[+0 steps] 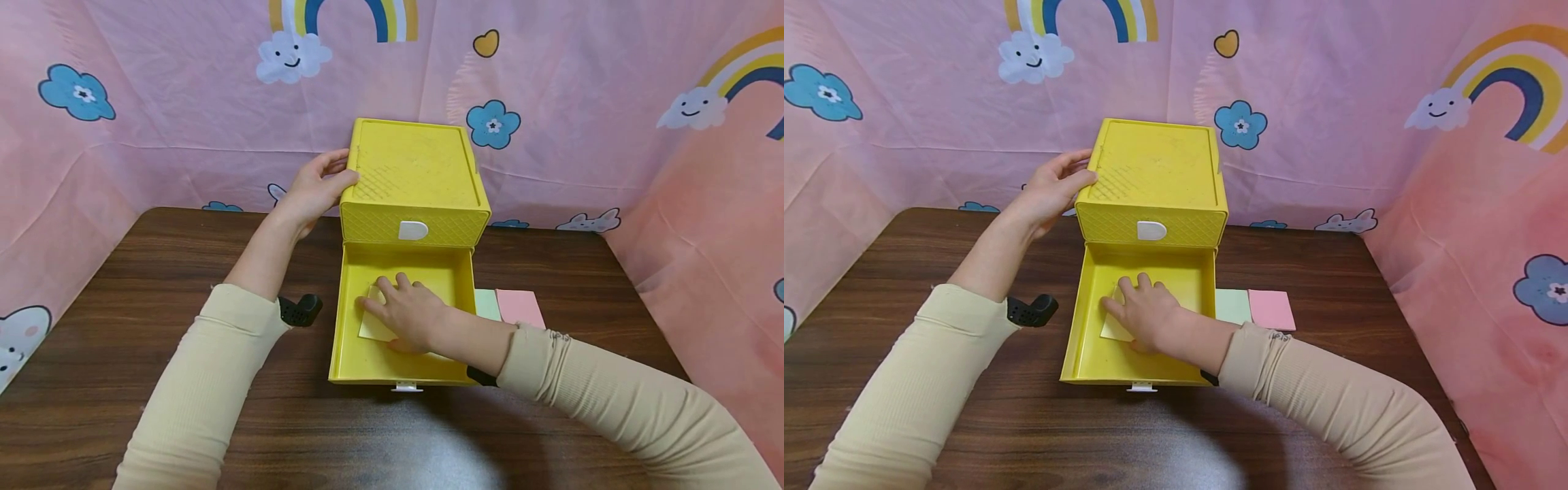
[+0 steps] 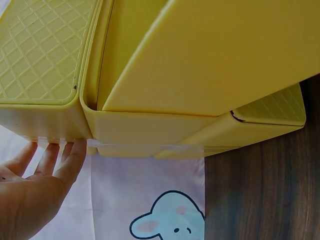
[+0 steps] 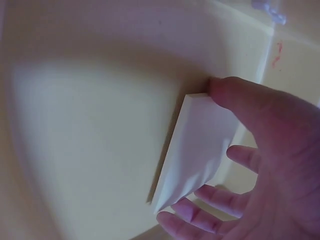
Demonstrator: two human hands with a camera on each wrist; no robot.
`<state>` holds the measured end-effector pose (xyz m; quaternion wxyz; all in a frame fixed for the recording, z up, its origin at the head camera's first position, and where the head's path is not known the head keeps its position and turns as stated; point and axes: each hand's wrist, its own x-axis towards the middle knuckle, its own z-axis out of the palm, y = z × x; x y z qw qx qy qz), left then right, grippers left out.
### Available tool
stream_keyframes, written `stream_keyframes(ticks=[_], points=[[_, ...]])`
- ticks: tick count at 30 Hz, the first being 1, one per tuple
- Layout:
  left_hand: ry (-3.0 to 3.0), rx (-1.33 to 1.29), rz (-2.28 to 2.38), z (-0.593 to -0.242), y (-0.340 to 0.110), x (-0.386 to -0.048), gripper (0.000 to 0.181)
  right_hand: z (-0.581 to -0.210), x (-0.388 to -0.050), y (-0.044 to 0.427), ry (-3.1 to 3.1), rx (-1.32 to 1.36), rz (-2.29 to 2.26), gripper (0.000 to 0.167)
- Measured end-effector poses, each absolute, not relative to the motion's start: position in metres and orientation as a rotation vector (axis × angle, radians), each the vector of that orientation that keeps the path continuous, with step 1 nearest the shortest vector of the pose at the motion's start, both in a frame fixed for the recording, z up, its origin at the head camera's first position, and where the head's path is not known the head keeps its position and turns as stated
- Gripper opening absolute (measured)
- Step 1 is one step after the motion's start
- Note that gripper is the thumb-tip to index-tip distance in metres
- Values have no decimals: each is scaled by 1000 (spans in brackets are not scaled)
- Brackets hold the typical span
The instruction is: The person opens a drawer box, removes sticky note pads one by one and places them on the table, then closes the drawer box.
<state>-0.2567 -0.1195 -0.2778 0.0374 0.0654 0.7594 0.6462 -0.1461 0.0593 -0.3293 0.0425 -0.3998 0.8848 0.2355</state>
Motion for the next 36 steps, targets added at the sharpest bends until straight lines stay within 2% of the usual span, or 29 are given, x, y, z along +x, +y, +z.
stream_keyframes(ticks=[10, 23, 36], points=[[2324, 198, 2001, -277, -119, -256, 56, -328, -146, 60, 2718, -1269, 794, 66], [2310, 197, 2014, -277, -119, -257, 56, -319, -148, 62, 2706, -1242, 674, 70], [2294, 187, 2023, -279, -119, -259, 57, -307, -143, 78, 2748, -1371, 578, 73]])
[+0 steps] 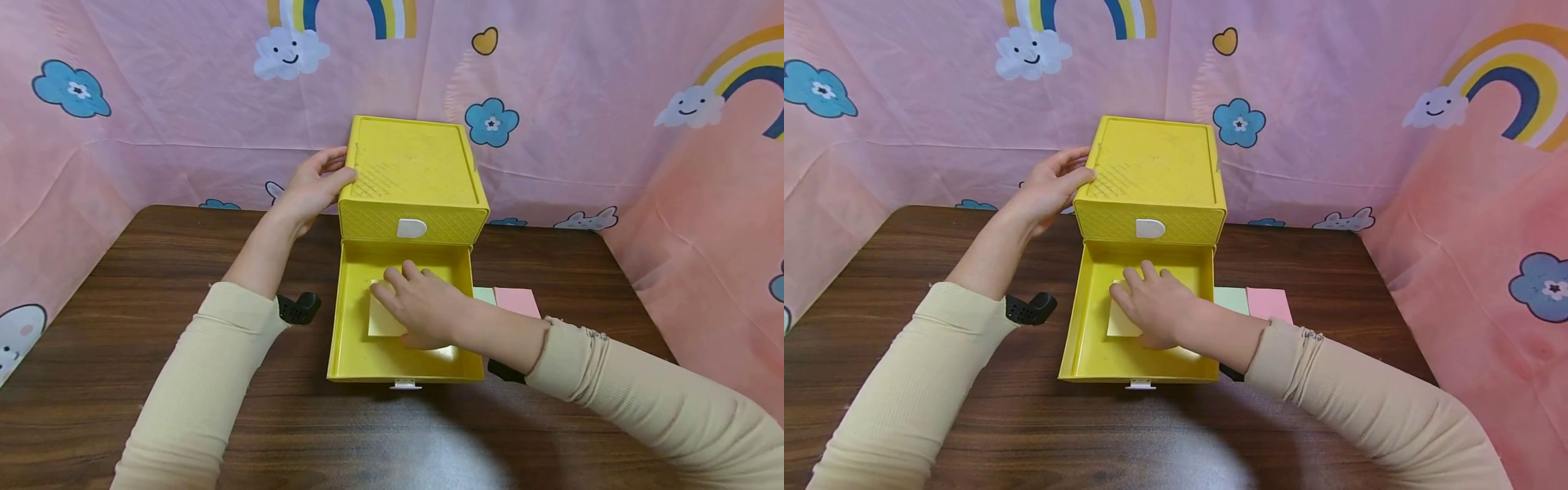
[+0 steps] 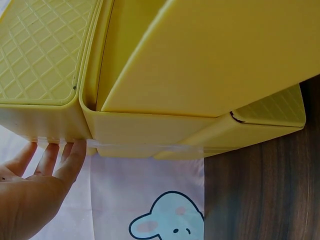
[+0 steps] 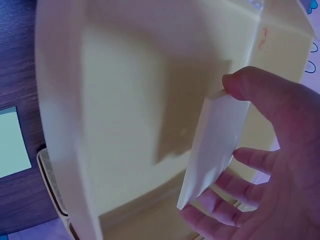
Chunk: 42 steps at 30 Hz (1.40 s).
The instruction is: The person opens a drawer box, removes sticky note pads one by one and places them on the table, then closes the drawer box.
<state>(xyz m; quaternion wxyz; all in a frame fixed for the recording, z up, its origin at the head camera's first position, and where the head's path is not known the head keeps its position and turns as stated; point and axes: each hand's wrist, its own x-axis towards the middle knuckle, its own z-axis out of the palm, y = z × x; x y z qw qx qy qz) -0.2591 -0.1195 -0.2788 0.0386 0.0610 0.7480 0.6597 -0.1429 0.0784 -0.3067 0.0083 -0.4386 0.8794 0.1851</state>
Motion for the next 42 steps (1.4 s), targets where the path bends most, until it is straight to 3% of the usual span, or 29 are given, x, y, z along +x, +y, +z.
stream_keyframes(ticks=[18, 42], points=[[2304, 196, 2020, -278, -119, -258, 57, -291, -136, 102, 2769, -1497, 410, 83], [2291, 202, 2031, -277, -118, -257, 57, -277, -142, 139, 2834, -1642, 274, 84]])
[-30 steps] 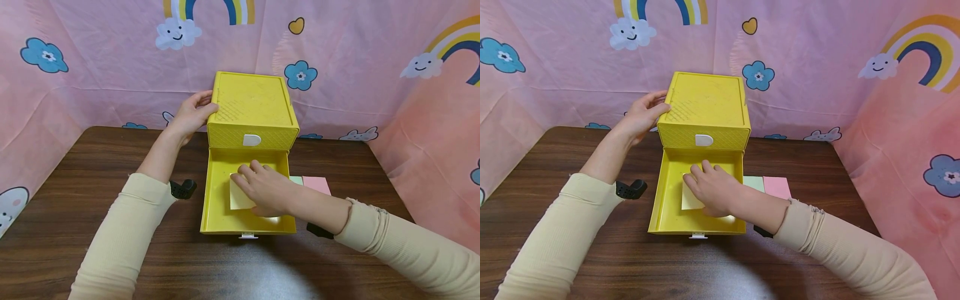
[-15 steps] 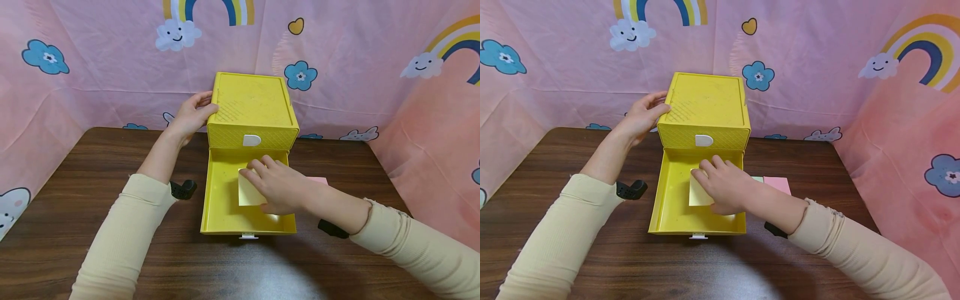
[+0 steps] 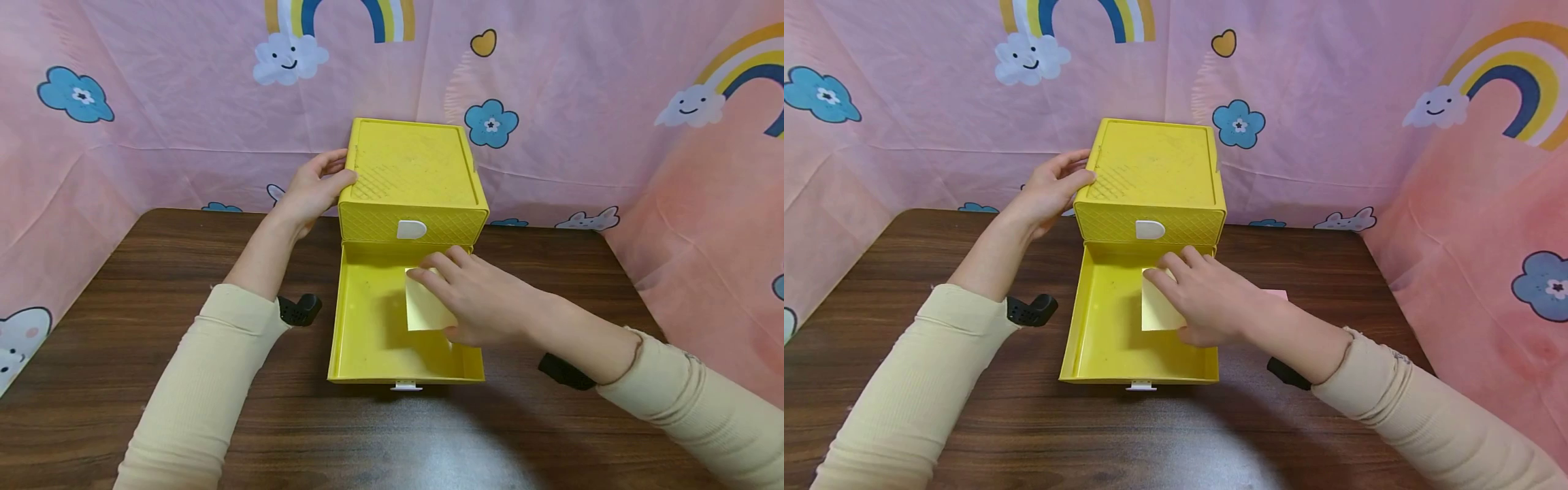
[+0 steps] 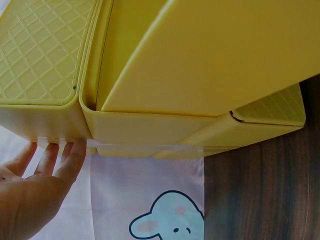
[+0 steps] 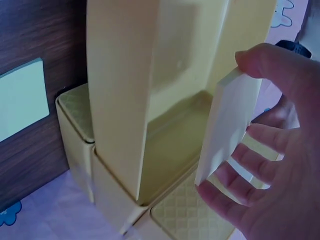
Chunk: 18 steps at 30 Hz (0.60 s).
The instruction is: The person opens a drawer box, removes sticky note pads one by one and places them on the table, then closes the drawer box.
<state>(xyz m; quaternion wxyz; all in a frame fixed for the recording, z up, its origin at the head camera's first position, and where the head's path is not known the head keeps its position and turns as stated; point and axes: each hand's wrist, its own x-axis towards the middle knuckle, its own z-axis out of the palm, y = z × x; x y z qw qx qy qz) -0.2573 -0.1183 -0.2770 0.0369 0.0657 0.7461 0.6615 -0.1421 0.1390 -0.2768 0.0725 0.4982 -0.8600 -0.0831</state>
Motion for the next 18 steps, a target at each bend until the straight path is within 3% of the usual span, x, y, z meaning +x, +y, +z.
stream_keyframes(ticks=[18], points=[[2299, 188, 2029, -278, -118, -259, 57, -281, -149, 185, -2576, 1435, -67, 83]])
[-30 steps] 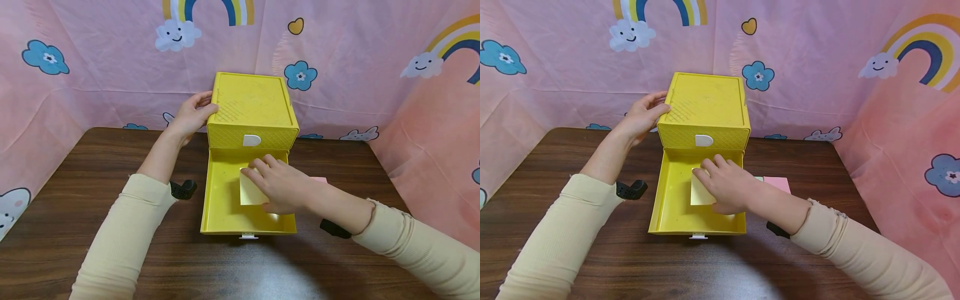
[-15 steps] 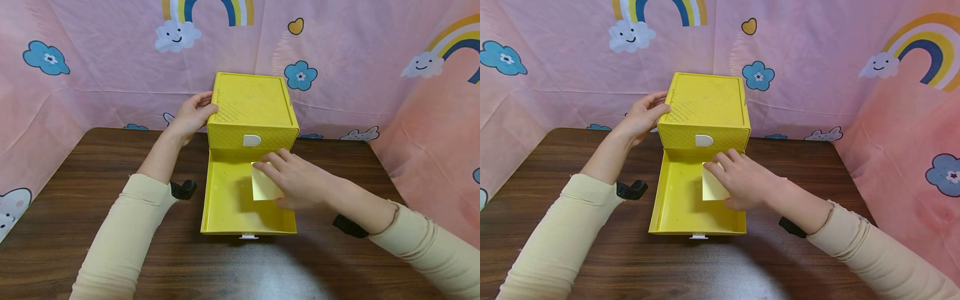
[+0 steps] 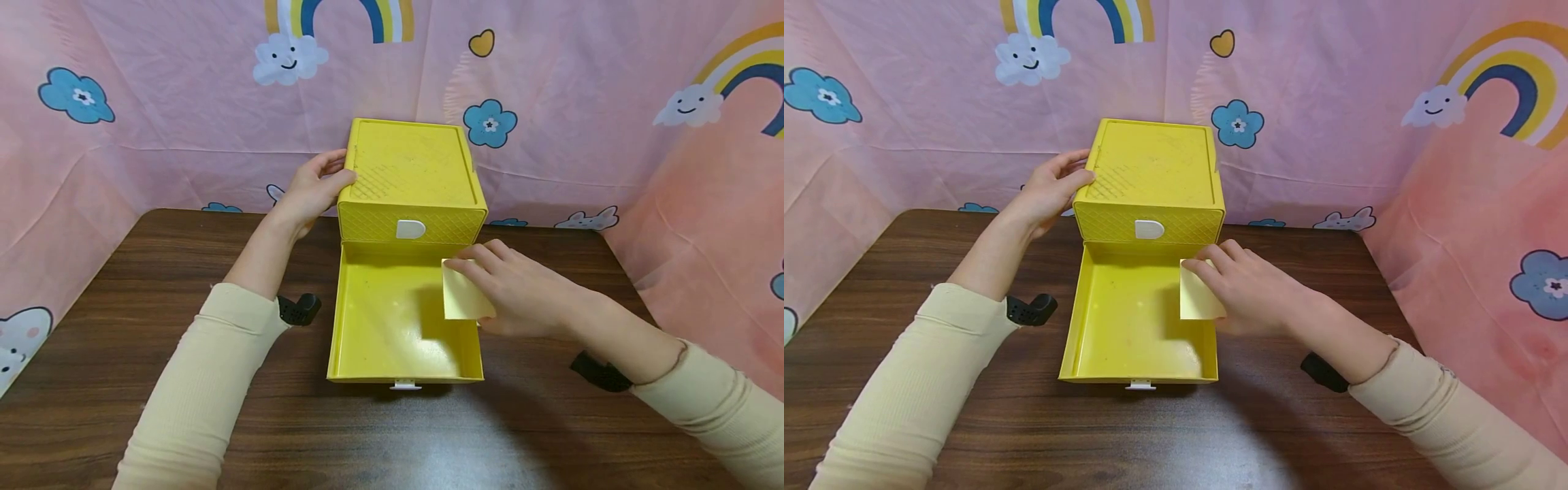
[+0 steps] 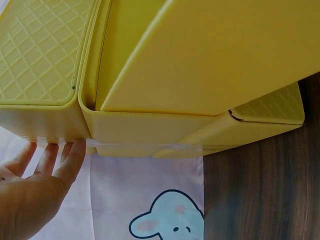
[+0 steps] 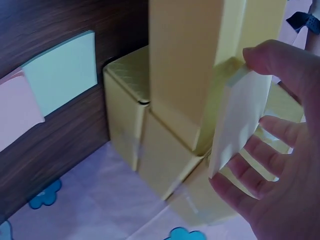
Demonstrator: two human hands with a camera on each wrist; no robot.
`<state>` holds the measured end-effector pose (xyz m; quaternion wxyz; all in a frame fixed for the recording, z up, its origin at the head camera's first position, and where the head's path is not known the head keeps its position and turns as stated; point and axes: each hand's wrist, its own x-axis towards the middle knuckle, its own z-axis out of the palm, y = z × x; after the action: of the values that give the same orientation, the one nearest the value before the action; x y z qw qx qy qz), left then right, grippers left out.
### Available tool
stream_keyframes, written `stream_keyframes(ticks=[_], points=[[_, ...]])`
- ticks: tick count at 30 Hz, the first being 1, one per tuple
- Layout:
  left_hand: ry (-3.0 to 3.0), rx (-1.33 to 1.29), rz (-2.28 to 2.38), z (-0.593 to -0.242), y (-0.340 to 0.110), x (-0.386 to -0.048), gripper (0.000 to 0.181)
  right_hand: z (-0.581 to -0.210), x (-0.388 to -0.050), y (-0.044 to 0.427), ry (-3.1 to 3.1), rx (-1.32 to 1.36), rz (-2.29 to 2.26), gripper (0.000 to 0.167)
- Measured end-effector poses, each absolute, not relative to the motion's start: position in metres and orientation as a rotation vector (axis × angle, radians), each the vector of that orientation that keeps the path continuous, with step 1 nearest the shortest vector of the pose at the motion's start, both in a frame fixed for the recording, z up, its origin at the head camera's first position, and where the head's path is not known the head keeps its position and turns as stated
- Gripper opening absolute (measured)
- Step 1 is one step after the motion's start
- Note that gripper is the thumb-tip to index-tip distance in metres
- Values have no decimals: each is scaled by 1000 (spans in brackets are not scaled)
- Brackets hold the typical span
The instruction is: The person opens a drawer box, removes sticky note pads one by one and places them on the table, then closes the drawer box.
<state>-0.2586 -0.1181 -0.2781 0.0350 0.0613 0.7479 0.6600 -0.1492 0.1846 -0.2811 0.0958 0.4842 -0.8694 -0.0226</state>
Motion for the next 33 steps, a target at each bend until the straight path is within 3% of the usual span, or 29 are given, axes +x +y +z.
stream_keyframes(ticks=[33], points=[[2293, 179, 2010, -277, -119, -257, 58, -318, -161, 254, -2693, 1286, -15, 81]])
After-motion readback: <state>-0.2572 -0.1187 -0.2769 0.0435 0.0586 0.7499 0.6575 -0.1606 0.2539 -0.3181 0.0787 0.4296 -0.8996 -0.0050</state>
